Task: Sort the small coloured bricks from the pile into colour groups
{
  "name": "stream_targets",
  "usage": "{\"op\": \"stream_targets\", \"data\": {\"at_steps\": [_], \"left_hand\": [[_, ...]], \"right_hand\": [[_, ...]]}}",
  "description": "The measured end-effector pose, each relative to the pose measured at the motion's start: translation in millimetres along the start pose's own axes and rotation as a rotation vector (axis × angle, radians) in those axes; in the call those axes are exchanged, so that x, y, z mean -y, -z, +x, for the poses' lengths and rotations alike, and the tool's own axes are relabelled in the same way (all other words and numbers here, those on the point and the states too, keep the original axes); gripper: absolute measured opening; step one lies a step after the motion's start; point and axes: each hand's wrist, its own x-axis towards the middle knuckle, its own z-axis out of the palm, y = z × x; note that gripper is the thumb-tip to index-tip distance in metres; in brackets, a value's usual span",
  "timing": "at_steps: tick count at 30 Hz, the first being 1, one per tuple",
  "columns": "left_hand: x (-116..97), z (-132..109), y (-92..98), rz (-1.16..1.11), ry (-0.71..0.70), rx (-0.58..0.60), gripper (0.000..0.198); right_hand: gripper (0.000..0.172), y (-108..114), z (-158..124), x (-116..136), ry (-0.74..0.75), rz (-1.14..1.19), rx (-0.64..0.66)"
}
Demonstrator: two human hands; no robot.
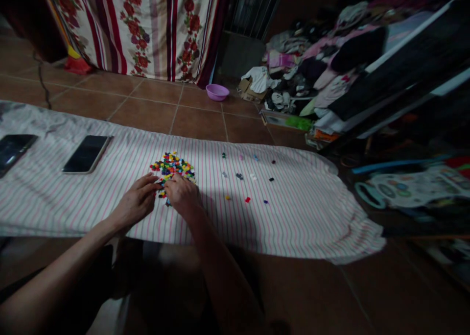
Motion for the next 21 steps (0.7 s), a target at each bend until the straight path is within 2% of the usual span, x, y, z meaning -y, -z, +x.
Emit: {"op": "stream_targets", "data": {"at_steps": [11,21], "left_hand": [[0.0,0.0,2.2,0.000,0.014,0.027,0.031],[1.1,-0.8,1.0,-0.010,0.013,0.015,0.033]], "right_hand": [[0.013,-7.5,-1.3,-7.2,0.075,0.113,-0.089],[0.016,-5.7,1.9,-10.0,0.054,0.140,0.006]]}}
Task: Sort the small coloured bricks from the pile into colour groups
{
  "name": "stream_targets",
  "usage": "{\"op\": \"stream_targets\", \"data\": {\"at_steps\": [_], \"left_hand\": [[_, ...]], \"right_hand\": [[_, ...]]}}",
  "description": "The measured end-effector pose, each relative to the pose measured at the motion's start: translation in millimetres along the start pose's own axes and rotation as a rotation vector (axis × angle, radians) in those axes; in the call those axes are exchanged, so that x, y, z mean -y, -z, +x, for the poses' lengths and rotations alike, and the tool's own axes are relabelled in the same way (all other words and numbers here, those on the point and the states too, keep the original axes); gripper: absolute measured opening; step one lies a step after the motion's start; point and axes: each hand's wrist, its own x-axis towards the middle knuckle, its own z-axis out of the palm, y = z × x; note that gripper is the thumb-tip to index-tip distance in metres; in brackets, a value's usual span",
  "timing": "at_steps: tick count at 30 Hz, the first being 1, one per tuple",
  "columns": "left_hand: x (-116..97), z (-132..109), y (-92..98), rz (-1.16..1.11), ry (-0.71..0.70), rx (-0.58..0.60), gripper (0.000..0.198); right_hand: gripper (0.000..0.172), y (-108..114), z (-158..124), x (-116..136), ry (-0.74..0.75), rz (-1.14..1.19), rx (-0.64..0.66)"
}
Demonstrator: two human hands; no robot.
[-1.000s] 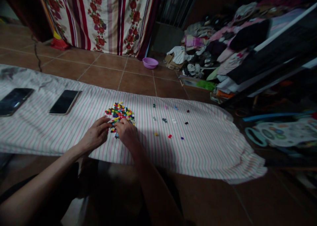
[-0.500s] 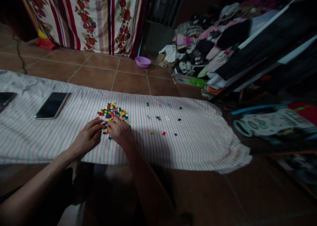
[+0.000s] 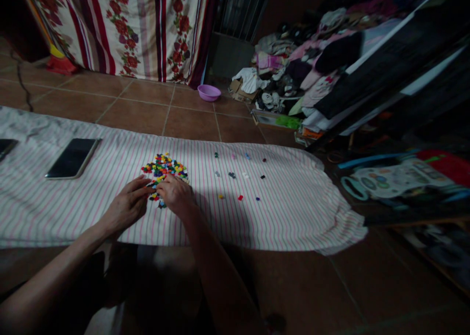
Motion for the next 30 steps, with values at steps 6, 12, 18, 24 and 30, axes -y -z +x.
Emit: {"op": "stream_targets", "data": {"at_steps": [6,12,18,24,30], "left_hand": [[-0.6,0.7,-1.2,0.019,-0.001,-0.005,0.032],[-0.6,0.4,0.0,0.021,0.003,-0.002,0.032],[-0.1,0.2,0.3,0.014,-0.019,0.021,0.033],[-0.1,0.1,-0.6,0.028,-0.032,0.019,0.034],[0.5,-0.3,-0.7,0.020,-0.031,0.009,0.033]], "right_hand": [[0.017,-0.4,0.0,1.4,-0.014,-0.025,-0.013],[0.015,0.5,-0.2,3.7,-0.005,-0.021,-0.035],[0.013,3.8,1.1,4.4,-0.055,0.000,-0.001],[0.011,0.3,3.8,-0.3,-0.072,0.023,0.015],[0.010,-3.9,2.3,-1.8,-0.051,0.051,-0.035]]}}
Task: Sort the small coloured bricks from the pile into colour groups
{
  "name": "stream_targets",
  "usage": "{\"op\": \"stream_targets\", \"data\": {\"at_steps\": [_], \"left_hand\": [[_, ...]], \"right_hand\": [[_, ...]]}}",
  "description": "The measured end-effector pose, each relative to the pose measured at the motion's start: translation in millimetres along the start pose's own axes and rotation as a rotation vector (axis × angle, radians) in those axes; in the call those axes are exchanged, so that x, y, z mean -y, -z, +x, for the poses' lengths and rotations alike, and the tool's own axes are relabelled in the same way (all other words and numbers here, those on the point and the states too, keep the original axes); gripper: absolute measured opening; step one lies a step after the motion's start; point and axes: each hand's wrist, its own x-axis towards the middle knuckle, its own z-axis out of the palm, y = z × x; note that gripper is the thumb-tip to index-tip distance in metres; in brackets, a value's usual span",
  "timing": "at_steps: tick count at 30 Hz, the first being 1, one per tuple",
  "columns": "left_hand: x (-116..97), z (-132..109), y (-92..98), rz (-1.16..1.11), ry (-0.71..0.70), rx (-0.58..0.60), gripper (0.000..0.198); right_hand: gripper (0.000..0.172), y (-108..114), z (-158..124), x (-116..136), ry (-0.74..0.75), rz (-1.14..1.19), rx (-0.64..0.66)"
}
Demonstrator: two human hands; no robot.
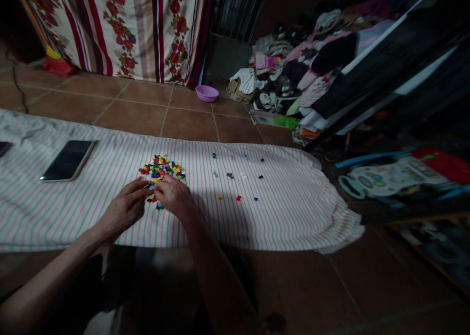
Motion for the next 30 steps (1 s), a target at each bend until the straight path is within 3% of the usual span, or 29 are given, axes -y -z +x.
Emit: {"op": "stream_targets", "data": {"at_steps": [12,30], "left_hand": [[0.2,0.9,-2.1,-0.014,0.008,-0.012,0.033],[0.5,1.6,2.0,-0.021,0.064,0.020,0.032]], "right_hand": [[0.012,3.1,1.7,1.9,-0.032,0.010,0.059],[0.011,4.1,0.3,-0.3,0.023,0.138,-0.065]]}}
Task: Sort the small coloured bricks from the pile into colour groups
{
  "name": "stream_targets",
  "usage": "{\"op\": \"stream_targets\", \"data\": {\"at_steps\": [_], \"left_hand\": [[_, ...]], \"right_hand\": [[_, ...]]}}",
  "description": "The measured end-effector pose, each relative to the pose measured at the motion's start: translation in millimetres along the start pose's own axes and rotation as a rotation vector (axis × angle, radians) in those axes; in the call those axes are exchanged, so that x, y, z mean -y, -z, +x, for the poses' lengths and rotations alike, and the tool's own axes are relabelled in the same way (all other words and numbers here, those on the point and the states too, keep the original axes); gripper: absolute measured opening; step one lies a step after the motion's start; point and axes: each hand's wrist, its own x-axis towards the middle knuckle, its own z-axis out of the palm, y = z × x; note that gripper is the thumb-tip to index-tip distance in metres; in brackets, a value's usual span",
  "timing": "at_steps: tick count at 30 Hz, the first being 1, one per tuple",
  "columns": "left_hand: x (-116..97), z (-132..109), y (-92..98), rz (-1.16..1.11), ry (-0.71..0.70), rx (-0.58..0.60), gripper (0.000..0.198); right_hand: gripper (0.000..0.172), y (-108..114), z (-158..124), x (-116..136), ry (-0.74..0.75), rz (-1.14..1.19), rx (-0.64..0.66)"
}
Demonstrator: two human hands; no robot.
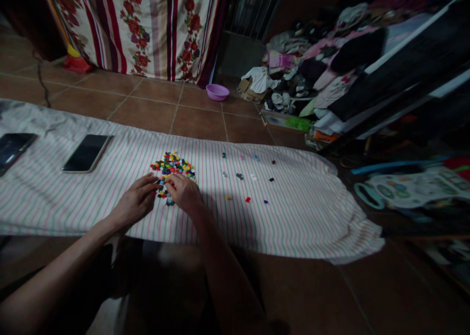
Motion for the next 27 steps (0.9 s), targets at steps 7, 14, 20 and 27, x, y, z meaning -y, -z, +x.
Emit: {"op": "stream_targets", "data": {"at_steps": [7,14,20,27], "left_hand": [[-5.1,-0.6,3.2,-0.009,-0.082,0.036,0.031],[-5.1,1.0,0.2,-0.018,-0.102,0.027,0.028],[-4.1,1.4,-5.7,0.003,-0.141,0.004,0.038],[-7.9,3.3,-7.9,0.030,-0.103,-0.015,0.036]], "right_hand": [[0.011,-3.1,-2.4,-6.6,0.027,0.145,-0.072],[0.006,4.4,-6.7,-4.5,-0.110,0.274,-0.132],[0.008,14.3,-17.2,-9.0,-0.276,0.322,-0.225],[0.020,34.0,-38.9,-19.9,-0.388,0.341,-0.219]]}}
